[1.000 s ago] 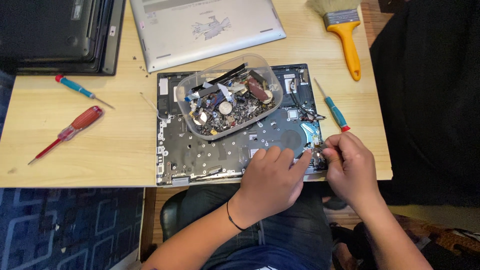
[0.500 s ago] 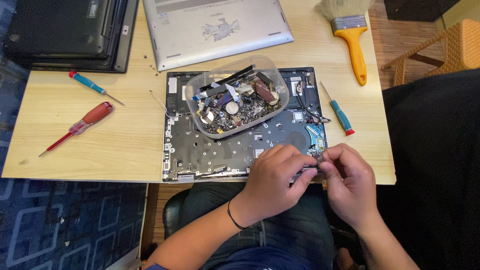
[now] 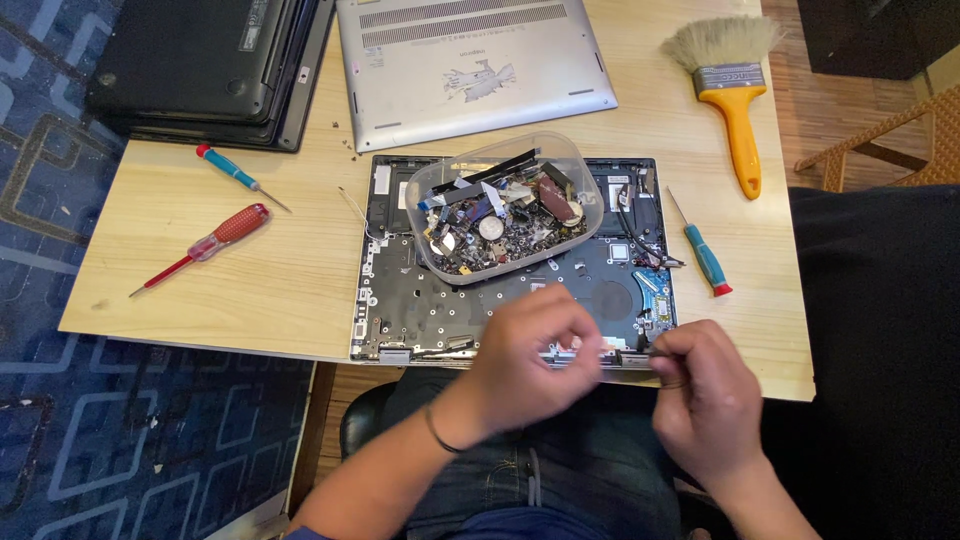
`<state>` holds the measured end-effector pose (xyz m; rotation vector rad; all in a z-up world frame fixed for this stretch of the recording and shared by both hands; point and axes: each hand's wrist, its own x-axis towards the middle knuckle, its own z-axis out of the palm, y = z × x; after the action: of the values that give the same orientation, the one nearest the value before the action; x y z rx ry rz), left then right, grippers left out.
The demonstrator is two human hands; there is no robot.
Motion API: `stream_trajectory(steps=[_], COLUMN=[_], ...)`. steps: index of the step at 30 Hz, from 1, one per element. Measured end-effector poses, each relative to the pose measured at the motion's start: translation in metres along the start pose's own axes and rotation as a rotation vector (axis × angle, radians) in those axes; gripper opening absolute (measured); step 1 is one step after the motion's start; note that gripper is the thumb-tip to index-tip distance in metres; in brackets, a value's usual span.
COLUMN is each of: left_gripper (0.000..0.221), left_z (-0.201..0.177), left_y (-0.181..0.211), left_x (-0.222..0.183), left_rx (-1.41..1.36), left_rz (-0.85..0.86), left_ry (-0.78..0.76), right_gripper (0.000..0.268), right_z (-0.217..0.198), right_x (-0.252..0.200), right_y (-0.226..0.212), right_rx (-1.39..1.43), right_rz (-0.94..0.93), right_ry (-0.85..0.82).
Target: Repairing internal components of a laptop using a screwdriver
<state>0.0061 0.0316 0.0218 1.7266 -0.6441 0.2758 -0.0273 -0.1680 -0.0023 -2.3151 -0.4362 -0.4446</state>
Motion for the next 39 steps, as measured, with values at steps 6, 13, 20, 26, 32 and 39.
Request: stream_trajectory(steps=[6,13,20,26,32,39], left_gripper=[0.007,0.006,0.005,0.018,0.034,0.039], left_z=[-0.064,-0.088,-0.093,-0.088,-0.069,-0.019], left_y=[-0.006,-0.027,-0.055,-0.061,-0.002,0.032], left_x=[0.03,0.047,0.06,0.06,0.034,-0.027], left_rx=[0.561,0.819,0.71,0.755,0.449,0.297], left_rz=[-0.001,-0.049,-0.167,-0.04,0.054,0.193], left_ry=[-0.016,-0.073,-0.185,-0.227,-0.24,-0.357], right_gripper=[0.013,0.01,0.006,0.001,0.005,0.011], right_z=[-0.021,-0.032,-0.042,-0.039,-0.031,-0.018], right_x=[0.002,0.003,0.002,0.0,-0.015,-0.004], right_y=[0.004,-0.002,-0.023,-0.03,-0.018,-0.041], right_rx=[-0.005,0.006,0.078,0.127,0.312,0.703], right_rz=[0.106,0.119,0.147,0.195,0.346,0.169], right_ry=[0.058,0.052,0.023,0.018,0.049,0.131])
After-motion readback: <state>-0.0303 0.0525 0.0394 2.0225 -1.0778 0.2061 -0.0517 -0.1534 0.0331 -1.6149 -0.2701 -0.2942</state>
